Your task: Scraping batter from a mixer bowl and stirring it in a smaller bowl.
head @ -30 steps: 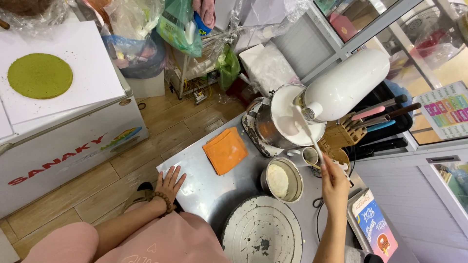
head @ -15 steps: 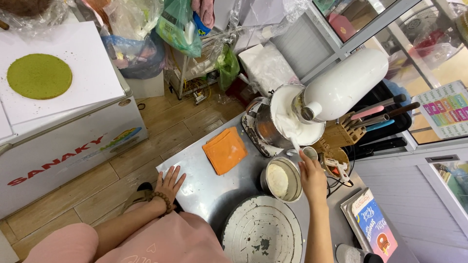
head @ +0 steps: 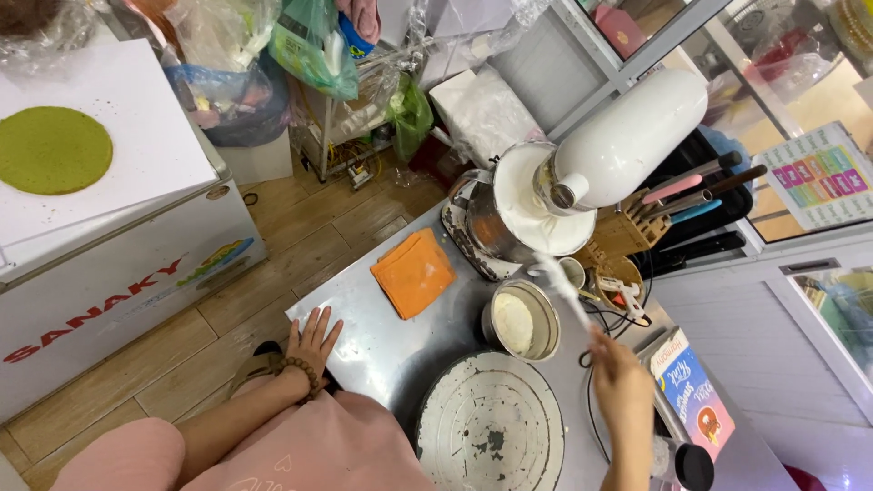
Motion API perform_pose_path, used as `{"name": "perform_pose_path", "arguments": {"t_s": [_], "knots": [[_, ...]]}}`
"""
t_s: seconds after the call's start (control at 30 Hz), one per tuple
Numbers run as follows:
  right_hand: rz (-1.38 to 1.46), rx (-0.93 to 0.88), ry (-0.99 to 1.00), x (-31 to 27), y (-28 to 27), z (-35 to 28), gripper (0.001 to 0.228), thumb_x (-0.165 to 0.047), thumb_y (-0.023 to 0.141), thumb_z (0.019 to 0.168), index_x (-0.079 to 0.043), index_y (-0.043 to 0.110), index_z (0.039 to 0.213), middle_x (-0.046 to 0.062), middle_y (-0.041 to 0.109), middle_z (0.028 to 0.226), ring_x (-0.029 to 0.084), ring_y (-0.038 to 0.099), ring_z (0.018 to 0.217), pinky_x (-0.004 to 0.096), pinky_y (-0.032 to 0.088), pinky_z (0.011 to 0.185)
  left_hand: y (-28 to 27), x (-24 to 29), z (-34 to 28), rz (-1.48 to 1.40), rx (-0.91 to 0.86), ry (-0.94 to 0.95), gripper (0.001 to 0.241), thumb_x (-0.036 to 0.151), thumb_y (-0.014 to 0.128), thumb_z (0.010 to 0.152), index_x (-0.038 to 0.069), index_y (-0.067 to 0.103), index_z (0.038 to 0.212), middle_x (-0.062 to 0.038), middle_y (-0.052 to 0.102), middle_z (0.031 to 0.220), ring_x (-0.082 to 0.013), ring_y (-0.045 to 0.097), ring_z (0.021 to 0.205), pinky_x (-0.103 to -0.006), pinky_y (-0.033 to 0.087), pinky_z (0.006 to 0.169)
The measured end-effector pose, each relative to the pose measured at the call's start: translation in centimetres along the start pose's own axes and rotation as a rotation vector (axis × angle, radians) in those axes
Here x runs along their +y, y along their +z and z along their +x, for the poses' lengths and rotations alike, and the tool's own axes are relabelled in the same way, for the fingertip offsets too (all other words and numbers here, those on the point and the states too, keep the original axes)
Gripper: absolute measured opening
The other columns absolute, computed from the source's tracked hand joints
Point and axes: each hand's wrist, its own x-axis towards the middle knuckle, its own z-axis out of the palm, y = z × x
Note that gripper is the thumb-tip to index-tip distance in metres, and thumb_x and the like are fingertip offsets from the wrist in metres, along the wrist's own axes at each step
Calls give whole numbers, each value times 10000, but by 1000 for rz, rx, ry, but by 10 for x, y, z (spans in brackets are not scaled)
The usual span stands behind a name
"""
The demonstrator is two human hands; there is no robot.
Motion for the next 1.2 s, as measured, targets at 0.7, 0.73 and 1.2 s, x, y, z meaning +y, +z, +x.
{"name": "perform_pose_path", "arguments": {"t_s": [0.7,0.73,1.2], "knots": [[753,-322,559,89,28,35,317,-264,560,1022,-31,746,1129,-39,395,586,66,281,441,258,204,404,7,-1,8,22,41,5,1204,507,680,908,125,-213,1621,-237,-308,1661,-427,-266,1529,-649,-49,1207],[764,-305,574,100,19,27,316,-254,575,1020,-25,754,1144,-46,408,602,53,282,452,249,209,410,-9,0,-3,-20,-13,-11,1217,559,669,900,133,-208,1627,-215,-302,1679,-404,-257,1556,-632,-45,1243],[102,87,77,28,88,41,425,-208,574,1054,-182,589,1478,123,614,1006,216,572,839,353,500,775,16,-2,16,12,41,-13,1002,198,541,957,127,-198,1630,-234,-300,1672,-421,-257,1541,-645,-47,1213]]}}
